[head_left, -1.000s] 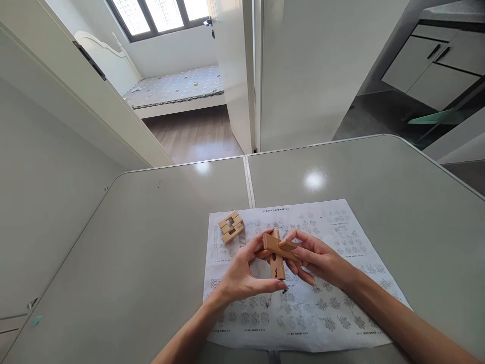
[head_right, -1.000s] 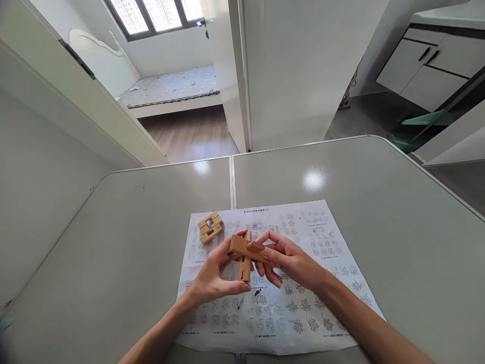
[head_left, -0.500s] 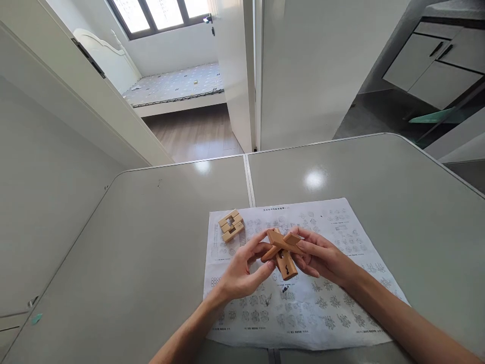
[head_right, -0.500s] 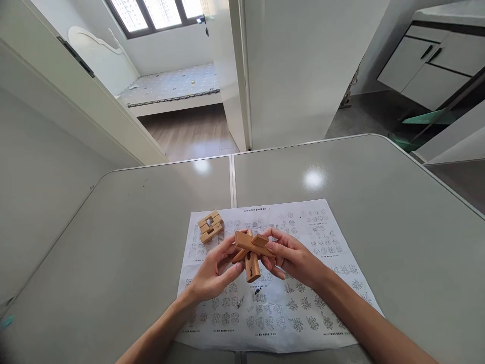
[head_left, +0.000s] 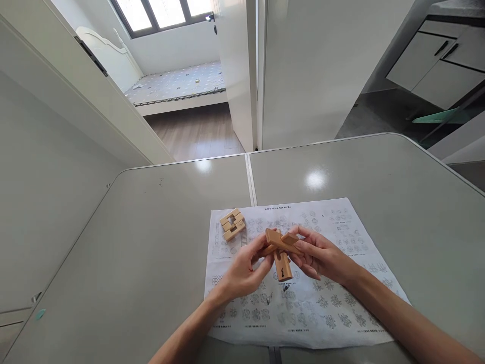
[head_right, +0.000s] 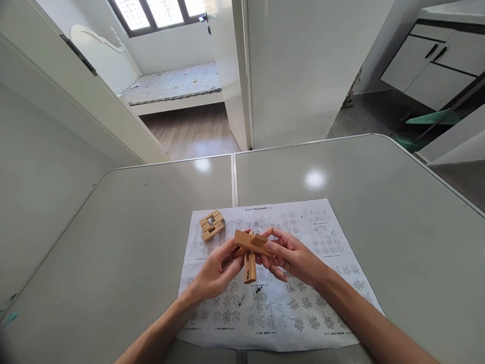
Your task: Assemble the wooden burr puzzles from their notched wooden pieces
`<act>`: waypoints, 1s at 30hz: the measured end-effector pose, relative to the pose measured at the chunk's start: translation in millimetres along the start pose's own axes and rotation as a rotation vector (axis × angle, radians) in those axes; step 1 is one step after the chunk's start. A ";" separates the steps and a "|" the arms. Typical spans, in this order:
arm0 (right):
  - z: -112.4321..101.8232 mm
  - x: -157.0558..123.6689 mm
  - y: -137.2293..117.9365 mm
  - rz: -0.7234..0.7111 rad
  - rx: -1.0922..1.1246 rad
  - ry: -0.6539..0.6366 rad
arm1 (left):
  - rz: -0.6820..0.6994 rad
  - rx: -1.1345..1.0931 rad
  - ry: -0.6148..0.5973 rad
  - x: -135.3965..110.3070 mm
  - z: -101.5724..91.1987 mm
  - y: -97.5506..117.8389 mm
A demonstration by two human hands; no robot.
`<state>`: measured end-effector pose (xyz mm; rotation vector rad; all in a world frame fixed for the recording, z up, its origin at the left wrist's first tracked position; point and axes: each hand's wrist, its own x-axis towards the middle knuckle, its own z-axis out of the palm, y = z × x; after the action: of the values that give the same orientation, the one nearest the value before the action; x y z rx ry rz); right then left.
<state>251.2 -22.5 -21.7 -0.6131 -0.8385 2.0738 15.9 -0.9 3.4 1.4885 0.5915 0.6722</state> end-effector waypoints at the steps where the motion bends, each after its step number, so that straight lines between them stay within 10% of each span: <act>1: 0.0 0.1 0.1 -0.001 -0.002 -0.003 | 0.025 -0.015 -0.015 0.2 -0.2 2.1; 30: 3.1 0.0 -1.5 -0.013 -0.032 -0.003 | -0.007 -0.040 -0.002 1.3 0.6 2.1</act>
<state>249.9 -22.9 -18.5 -0.6206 -0.8761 2.0540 17.2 -0.4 5.6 1.4494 0.5784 0.6730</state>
